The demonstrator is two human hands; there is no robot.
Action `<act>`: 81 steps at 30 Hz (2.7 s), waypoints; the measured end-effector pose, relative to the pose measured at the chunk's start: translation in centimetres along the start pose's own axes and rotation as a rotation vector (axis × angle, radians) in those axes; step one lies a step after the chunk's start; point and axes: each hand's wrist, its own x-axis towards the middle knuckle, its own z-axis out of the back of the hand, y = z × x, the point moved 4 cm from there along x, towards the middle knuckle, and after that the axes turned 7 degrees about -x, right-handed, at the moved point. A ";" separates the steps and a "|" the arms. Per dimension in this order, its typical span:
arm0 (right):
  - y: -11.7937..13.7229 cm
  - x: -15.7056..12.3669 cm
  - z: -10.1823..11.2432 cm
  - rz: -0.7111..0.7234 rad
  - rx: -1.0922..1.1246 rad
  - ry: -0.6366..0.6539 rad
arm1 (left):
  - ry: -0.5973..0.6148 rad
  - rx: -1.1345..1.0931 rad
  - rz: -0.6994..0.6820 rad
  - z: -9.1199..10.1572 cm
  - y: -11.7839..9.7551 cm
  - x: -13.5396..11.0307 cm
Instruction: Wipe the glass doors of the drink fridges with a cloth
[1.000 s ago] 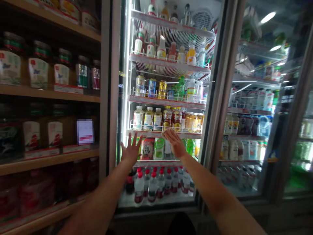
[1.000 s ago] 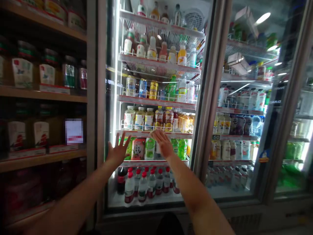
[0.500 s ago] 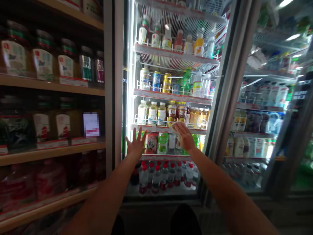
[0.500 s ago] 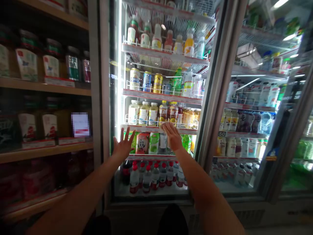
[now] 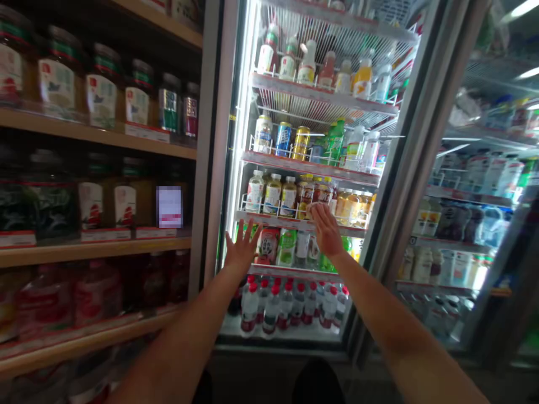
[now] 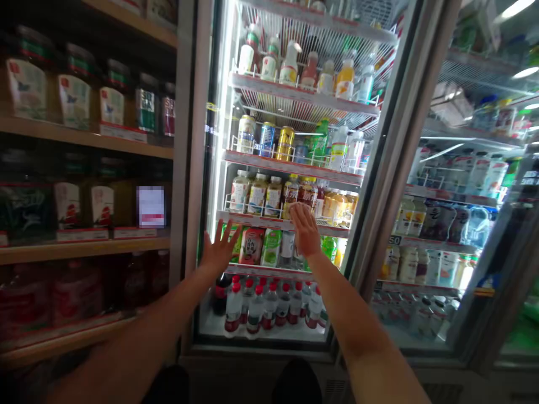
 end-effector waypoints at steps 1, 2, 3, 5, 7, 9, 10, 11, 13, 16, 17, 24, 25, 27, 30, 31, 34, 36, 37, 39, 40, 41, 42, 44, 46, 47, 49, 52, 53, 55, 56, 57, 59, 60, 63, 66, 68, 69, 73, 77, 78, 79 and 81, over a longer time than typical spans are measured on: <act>0.1 0.0 0.0 0.018 -0.003 0.007 | 0.001 0.002 0.001 -0.1 0.0 0.0; 0.1 0.0 0.1 0.000 -0.017 -0.016 | 0.004 0.004 0.007 -0.1 0.1 -0.1; -0.1 -0.1 0.3 -0.042 -0.039 -0.059 | 0.005 0.005 0.009 -0.2 0.1 -0.1; -0.3 -0.3 0.7 -0.097 -0.083 -0.114 | -0.003 0.008 0.008 -0.2 0.2 -0.2; 0.4 -0.8 0.5 0.023 -0.087 -0.041 | -0.012 0.009 -0.001 -0.1 0.1 -0.3; 1.7 -1.5 0.1 0.248 -0.053 0.122 | -0.014 0.001 -0.006 -0.1 0.1 -0.4; 2.2 -1.8 -0.1 0.322 -0.036 0.186 | -0.008 -0.005 -0.003 -0.1 0.2 -0.4; 2.3 -2.0 -0.2 0.339 -0.026 0.210 | -0.005 -0.010 0.001 -0.2 0.2 -0.4; 1.7 -1.8 -0.2 0.197 -0.029 0.123 | -0.007 -0.015 0.006 -0.2 0.2 -0.3; 0.4 -1.9 0.2 -0.133 -0.062 -0.150 | -0.014 -0.010 0.008 -0.4 0.2 -0.2; 0.4 -2.2 0.2 -0.180 -0.074 -0.199 | -0.015 -0.006 0.007 -0.4 0.2 -0.2; 3.6 -3.9 -1.2 0.256 -0.028 0.145 | -0.031 0.002 -0.004 -0.3 0.2 -0.5; 3.2 -3.5 -1.0 0.208 -0.038 0.099 | -0.030 0.003 -0.005 -0.2 0.3 -0.5; 2.1 -2.3 -0.4 0.035 -0.057 -0.061 | -0.025 0.003 -0.004 -0.2 0.3 -0.5; 1.7 -1.2 -0.3 -0.106 -0.061 -0.160 | -0.017 0.005 0.002 -0.3 0.3 -0.4; 2.2 -1.0 -0.5 -0.066 -0.049 -0.114 | -0.017 0.005 0.003 -0.3 0.3 -0.4; 4.2 -1.1 -1.1 0.193 0.009 0.135 | -0.018 0.000 0.001 -0.3 0.3 -0.4; 4.5 -0.9 -1.1 0.249 0.018 0.209 | -0.019 -0.001 0.002 -0.3 0.3 -0.4; 4.1 -0.6 -0.9 0.205 0.008 0.178 | -0.021 0.000 0.002 -0.3 0.3 -0.5; 2.5 0.5 -0.4 0.010 -0.019 0.011 | -0.025 0.007 -0.002 -0.3 0.3 -0.5; 1.8 1.1 -0.2 -0.092 -0.030 -0.078 | -0.029 0.010 -0.003 -0.2 0.3 -0.5; 1.4 1.5 -0.2 -0.171 -0.036 -0.146 | -0.031 0.014 -0.004 -0.2 0.3 -0.5; 1.3 1.9 -0.3 -0.210 -0.038 -0.179 | -0.032 0.019 -0.003 -0.2 0.3 -0.5; 2.5 2.6 -0.8 -0.173 -0.032 -0.150 | -0.033 0.027 0.001 -0.3 0.3 -0.5; 5.0 2.7 -1.6 -0.011 -0.008 -0.043 | -0.035 0.026 0.005 -0.4 0.4 -0.4; 6.4 2.6 -1.9 0.100 0.014 0.030 | -0.037 0.023 0.005 -0.4 0.4 -0.4; 9.0 1.9 -2.4 0.313 0.062 0.172 | -0.042 0.016 0.005 -0.5 0.5 -0.3; 9.5 0.8 -2.0 0.402 0.083 0.213 | -0.037 0.032 0.005 -0.6 0.6 -0.3; 8.6 0.5 -1.6 0.361 0.073 0.180 | -0.036 0.042 0.005 -0.6 0.6 -0.3; 5.6 -0.3 -0.8 0.217 0.040 0.074 | -0.036 0.058 0.000 -0.4 0.5 -0.4; 3.7 -0.9 -0.4 0.123 0.021 0.007 | -0.037 0.062 -0.001 -0.4 0.5 -0.4; 1.6 -1.7 0.0 0.018 0.003 -0.078 | -0.036 0.062 0.000 -0.3 0.5 -0.4; -2.1 -4.0 0.6 -0.134 -0.017 -0.183 | -0.027 0.056 -0.001 -0.1 0.4 -0.5; -3.8 -5.4 0.9 -0.240 -0.024 -0.246 | -0.022 0.053 0.000 -0.1 0.4 -0.5; -6.9 -9.6 1.3 -0.505 -0.023 -0.308 | -0.007 0.043 0.004 0.0 0.4 -0.4; -6.9 -12.0 1.0 -0.607 0.000 -0.285 | -0.004 0.038 -0.003 -0.1 0.5 -0.4; -5.7 -11.9 0.6 -0.604 0.015 -0.281 | -0.018 0.047 -0.007 -0.2 0.6 -0.4; -4.9 -11.6 0.3 -0.591 0.026 -0.275 | -0.024 0.053 -0.011 -0.2 0.6 -0.4; 0.4 -9.6 -1.8 -0.442 0.077 -0.186 | -0.022 0.063 -0.007 -0.3 0.7 -0.4; 7.7 -9.4 -3.9 -0.229 0.124 -0.026 | -0.025 0.064 -0.016 -0.4 0.8 -0.3; 9.4 -9.7 -4.5 -0.142 0.133 0.049 | -0.034 0.067 -0.023 -0.4 0.8 -0.4; 11.0 -10.2 -4.9 -0.030 0.144 0.139 | -0.045 0.069 -0.028 -0.3 0.9 -0.4; 13.3 -11.3 -5.6 0.236 0.169 0.337 | -0.060 0.071 -0.033 -0.3 0.9 -0.6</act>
